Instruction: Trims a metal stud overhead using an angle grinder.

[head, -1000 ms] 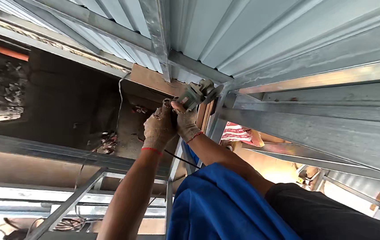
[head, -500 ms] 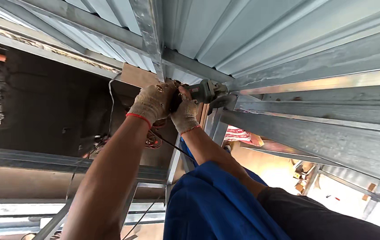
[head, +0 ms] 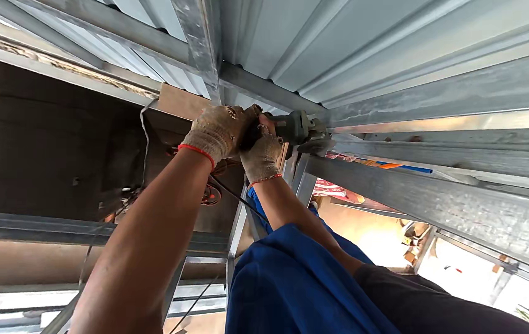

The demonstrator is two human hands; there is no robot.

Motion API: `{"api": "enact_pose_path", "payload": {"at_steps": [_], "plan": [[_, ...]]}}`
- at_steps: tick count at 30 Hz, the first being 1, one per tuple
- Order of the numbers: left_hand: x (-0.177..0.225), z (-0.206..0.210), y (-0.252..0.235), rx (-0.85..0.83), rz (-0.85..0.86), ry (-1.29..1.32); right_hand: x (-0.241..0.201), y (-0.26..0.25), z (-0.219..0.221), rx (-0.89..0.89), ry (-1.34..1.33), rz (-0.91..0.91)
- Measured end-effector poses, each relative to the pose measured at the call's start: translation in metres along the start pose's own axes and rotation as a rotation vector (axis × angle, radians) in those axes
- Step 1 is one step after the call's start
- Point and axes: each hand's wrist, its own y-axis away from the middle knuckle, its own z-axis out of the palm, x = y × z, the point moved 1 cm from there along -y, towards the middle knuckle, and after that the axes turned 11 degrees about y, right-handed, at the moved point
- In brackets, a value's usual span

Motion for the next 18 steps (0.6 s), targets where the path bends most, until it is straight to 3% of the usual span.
{"api": "enact_pose_path", "payload": {"at_steps": [18], "plan": [[-0.003, 0.004, -0.016, -0.021, 0.035, -0.011, -0.004, -0.006, 0.000, 0.068, 0.007, 0.006]]}}
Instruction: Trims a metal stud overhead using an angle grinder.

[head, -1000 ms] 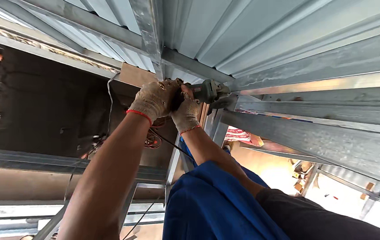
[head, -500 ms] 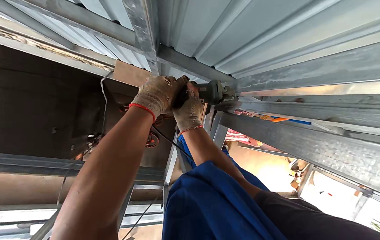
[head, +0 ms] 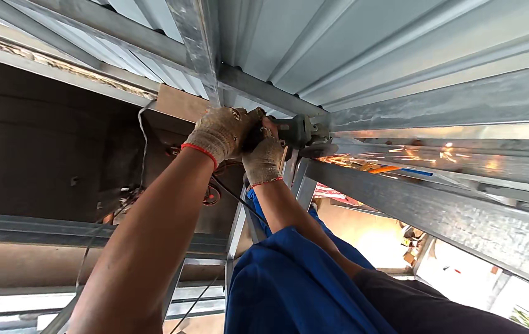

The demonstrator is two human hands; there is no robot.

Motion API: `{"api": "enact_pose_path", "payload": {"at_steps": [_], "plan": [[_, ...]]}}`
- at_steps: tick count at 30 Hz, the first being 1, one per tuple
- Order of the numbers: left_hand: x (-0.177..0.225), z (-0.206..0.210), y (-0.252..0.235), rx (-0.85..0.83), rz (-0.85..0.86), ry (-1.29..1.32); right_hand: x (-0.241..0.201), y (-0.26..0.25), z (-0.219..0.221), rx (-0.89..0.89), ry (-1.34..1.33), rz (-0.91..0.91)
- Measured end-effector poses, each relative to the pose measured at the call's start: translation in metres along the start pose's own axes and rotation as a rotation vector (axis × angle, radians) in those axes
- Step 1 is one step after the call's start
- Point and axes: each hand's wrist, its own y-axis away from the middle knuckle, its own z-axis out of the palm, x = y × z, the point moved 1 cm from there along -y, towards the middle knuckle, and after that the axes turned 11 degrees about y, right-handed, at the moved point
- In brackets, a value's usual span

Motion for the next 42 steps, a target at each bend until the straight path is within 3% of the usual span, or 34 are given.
{"api": "enact_pose_path", "payload": {"at_steps": [12, 25, 30, 37, 42], "plan": [[0.001, -0.001, -0.002, -0.024, -0.037, -0.009, -0.001, 0.003, 0.001, -0.025, -0.012, -0.019], [-0.008, 0.003, -0.008, 0.012, 0.058, -0.006, -0.004, 0.004, 0.004, 0.024, -0.037, -0.008], [-0.009, 0.004, -0.010, 0.012, 0.062, -0.002, -0.007, 0.008, 0.005, -0.057, -0.027, 0.012], [-0.009, 0.003, -0.008, 0.006, 0.040, 0.007, -0.003, 0.004, 0.003, 0.061, 0.094, -0.038], [-0.013, 0.008, -0.004, 0.041, 0.037, -0.001, 0.002, 0.008, 0.005, -0.066, 0.000, -0.031]]}}
